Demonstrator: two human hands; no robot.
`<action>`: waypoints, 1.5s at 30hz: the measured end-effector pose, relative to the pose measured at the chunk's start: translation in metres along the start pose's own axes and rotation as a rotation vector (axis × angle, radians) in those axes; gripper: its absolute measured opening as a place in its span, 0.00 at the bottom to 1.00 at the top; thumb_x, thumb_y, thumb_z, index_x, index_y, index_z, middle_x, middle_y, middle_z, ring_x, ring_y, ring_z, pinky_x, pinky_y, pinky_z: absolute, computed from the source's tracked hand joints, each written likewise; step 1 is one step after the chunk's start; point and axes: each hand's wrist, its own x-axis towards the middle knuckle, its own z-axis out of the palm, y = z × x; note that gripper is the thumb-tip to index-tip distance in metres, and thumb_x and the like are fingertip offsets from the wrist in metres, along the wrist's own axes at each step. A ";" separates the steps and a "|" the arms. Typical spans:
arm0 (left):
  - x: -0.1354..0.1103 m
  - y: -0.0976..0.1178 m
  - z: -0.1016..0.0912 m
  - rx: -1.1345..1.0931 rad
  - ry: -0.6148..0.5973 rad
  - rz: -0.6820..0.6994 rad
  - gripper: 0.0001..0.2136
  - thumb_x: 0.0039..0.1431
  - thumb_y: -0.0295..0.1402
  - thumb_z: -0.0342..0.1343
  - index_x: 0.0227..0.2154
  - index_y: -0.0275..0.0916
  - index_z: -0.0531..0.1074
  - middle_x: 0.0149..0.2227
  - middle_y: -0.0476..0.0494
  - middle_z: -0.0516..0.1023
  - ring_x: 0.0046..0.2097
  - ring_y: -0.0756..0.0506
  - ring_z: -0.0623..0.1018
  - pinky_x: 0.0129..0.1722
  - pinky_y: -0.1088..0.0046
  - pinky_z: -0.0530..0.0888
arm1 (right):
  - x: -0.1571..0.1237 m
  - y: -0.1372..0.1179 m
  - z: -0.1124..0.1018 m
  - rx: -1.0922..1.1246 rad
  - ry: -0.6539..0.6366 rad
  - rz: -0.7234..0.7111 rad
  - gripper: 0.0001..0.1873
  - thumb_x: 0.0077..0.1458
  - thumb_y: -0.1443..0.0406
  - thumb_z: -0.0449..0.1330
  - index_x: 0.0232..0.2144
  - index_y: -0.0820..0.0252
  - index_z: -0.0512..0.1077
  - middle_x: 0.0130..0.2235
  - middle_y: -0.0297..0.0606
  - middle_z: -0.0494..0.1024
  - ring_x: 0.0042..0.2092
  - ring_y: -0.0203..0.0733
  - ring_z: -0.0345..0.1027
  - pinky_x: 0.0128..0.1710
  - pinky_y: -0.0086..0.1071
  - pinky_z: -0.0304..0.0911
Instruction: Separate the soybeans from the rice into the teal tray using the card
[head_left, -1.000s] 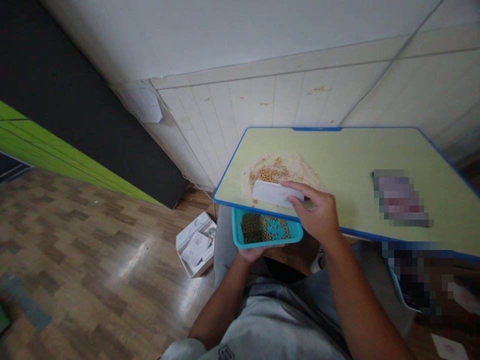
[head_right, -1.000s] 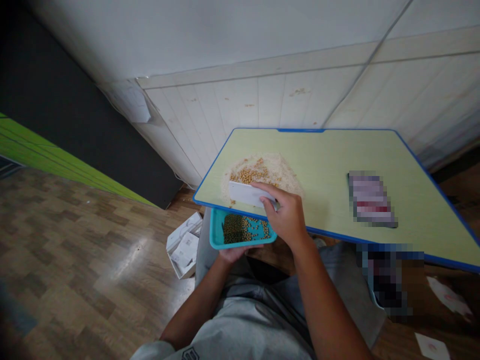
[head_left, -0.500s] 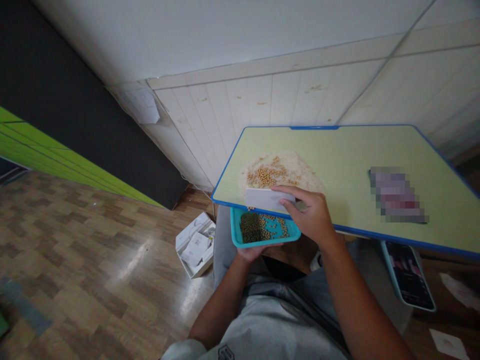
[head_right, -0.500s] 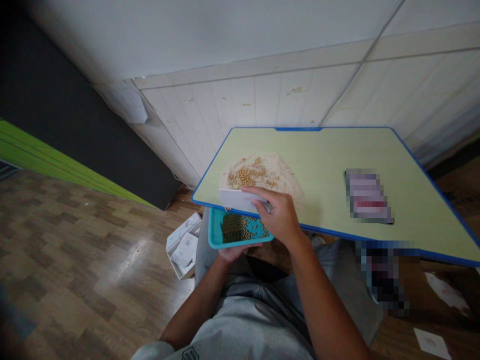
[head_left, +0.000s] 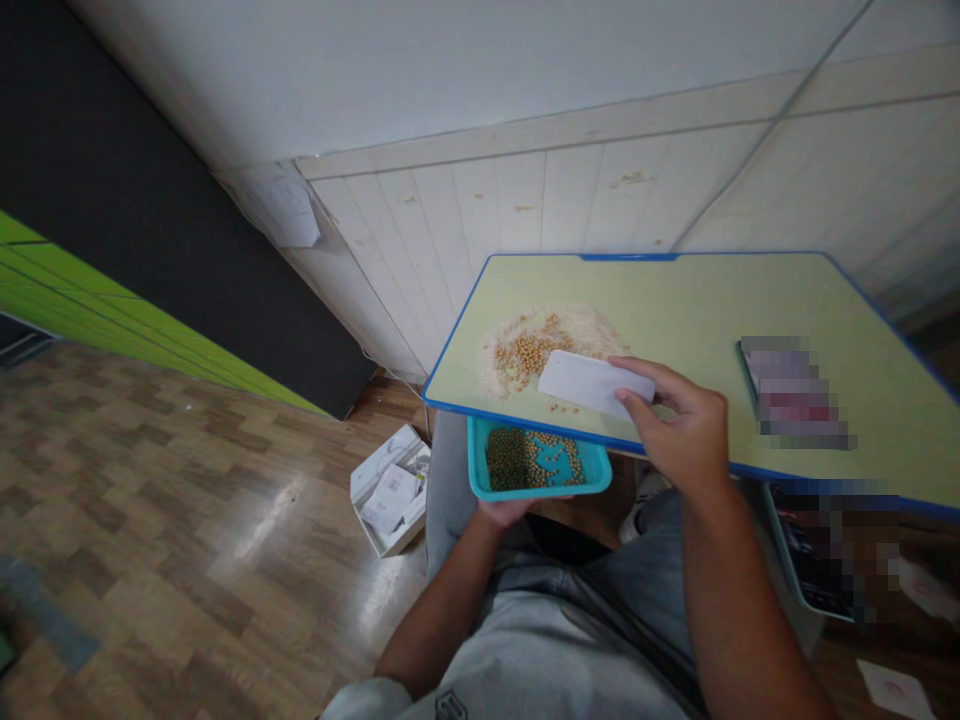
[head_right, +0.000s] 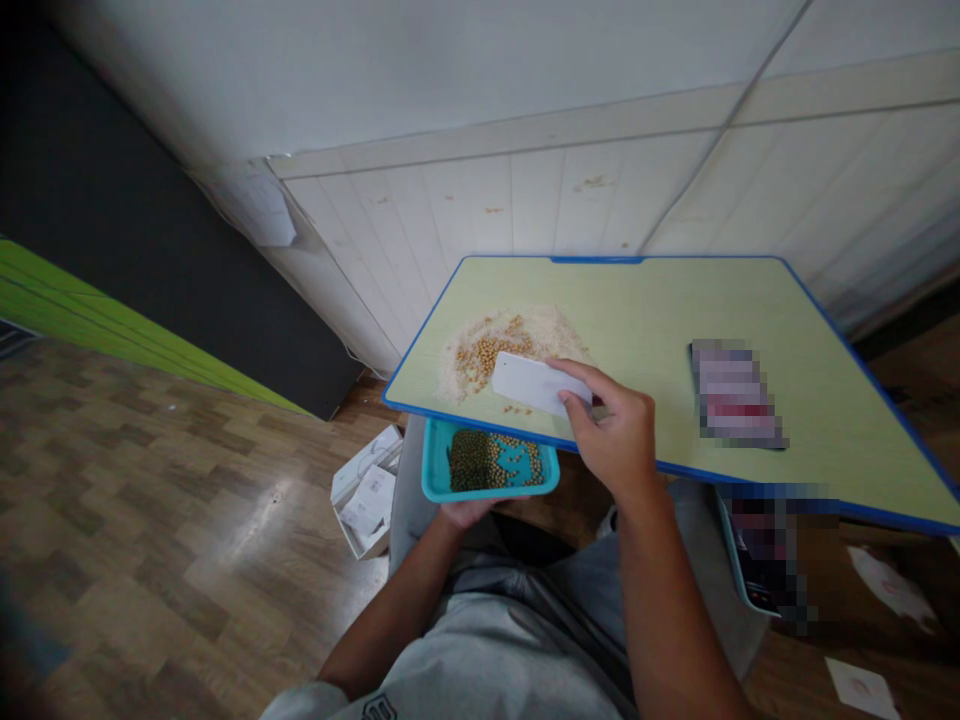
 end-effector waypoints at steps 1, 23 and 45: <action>0.002 -0.003 -0.003 -0.023 0.029 0.025 0.35 0.67 0.58 0.57 0.71 0.47 0.71 0.76 0.40 0.68 0.79 0.22 0.60 0.74 0.25 0.57 | -0.001 0.001 -0.002 0.003 -0.009 -0.004 0.17 0.62 0.67 0.66 0.51 0.51 0.87 0.50 0.38 0.91 0.47 0.50 0.87 0.45 0.40 0.82; 0.013 -0.013 -0.015 -0.040 0.088 0.017 0.27 0.78 0.45 0.40 0.72 0.52 0.69 0.76 0.51 0.70 0.78 0.36 0.66 0.78 0.38 0.61 | -0.010 -0.003 -0.001 0.095 -0.123 -0.016 0.15 0.63 0.65 0.66 0.50 0.50 0.87 0.50 0.37 0.91 0.49 0.50 0.88 0.52 0.42 0.82; 0.012 -0.009 0.001 -0.033 0.059 -0.010 0.30 0.78 0.47 0.38 0.78 0.53 0.57 0.77 0.51 0.66 0.79 0.34 0.63 0.77 0.36 0.61 | -0.009 -0.008 0.006 0.102 -0.135 0.025 0.18 0.63 0.66 0.65 0.53 0.49 0.86 0.52 0.37 0.90 0.52 0.50 0.87 0.53 0.45 0.82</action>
